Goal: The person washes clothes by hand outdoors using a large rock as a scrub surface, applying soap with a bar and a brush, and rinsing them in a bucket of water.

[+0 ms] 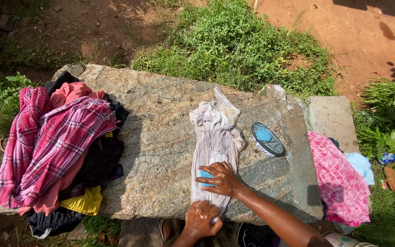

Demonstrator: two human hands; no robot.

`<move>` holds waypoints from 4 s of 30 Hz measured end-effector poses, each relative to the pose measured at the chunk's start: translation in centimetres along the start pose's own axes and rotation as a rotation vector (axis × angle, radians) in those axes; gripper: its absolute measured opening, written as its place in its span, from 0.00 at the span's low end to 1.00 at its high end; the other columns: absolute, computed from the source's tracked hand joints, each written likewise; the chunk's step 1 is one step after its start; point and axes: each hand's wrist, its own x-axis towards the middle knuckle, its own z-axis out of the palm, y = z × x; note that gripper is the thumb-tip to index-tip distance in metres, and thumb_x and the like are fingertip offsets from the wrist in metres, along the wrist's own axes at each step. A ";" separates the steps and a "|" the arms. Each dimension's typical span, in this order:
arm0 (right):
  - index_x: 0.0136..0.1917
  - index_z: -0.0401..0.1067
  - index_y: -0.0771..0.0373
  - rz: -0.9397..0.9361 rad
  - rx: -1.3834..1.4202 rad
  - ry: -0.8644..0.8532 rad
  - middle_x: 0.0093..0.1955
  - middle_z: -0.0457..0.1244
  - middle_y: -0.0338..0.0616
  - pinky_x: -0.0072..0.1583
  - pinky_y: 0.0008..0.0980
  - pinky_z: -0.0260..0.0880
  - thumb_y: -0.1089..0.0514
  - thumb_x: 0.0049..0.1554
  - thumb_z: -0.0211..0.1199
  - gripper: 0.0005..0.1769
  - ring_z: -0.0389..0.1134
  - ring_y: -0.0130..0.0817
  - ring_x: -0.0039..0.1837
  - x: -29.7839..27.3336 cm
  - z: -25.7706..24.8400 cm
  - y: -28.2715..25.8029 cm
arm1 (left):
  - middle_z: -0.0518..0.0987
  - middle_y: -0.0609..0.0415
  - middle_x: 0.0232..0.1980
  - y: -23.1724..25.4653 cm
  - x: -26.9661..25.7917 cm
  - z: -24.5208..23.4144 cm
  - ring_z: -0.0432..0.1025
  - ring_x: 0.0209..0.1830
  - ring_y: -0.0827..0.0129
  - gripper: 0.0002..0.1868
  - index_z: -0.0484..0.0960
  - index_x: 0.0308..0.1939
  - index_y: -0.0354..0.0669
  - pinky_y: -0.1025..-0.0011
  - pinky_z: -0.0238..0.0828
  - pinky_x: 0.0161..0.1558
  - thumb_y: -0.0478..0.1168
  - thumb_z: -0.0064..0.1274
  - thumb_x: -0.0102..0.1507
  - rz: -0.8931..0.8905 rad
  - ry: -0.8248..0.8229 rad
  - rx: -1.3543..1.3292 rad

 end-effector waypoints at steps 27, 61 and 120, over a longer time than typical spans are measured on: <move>0.68 0.73 0.38 0.421 -0.148 -0.006 0.76 0.58 0.36 0.65 0.52 0.61 0.37 0.61 0.59 0.23 0.60 0.45 0.70 8.8 0.6 11.7 | 0.84 0.52 0.38 -1.2 -0.6 1.2 0.78 0.39 0.61 0.13 0.82 0.37 0.46 0.56 0.70 0.46 0.49 0.55 0.55 0.003 -0.008 0.010; 0.63 0.67 0.65 0.702 0.228 0.695 0.58 0.60 0.50 0.60 0.44 0.61 0.46 0.73 0.56 0.20 0.60 0.46 0.60 -2.1 6.1 9.8 | 0.79 0.40 0.61 -13.4 18.2 1.8 0.72 0.63 0.47 0.26 0.80 0.54 0.42 0.52 0.64 0.66 0.55 0.56 0.59 -0.363 0.168 -0.033; 0.62 0.69 0.63 0.784 0.370 0.545 0.60 0.62 0.45 0.66 0.44 0.58 0.50 0.64 0.63 0.19 0.60 0.44 0.63 -1.3 4.5 5.7 | 0.76 0.43 0.63 -12.4 16.1 2.9 0.65 0.68 0.46 0.21 0.79 0.56 0.49 0.45 0.46 0.70 0.56 0.44 0.69 -0.400 0.030 -0.217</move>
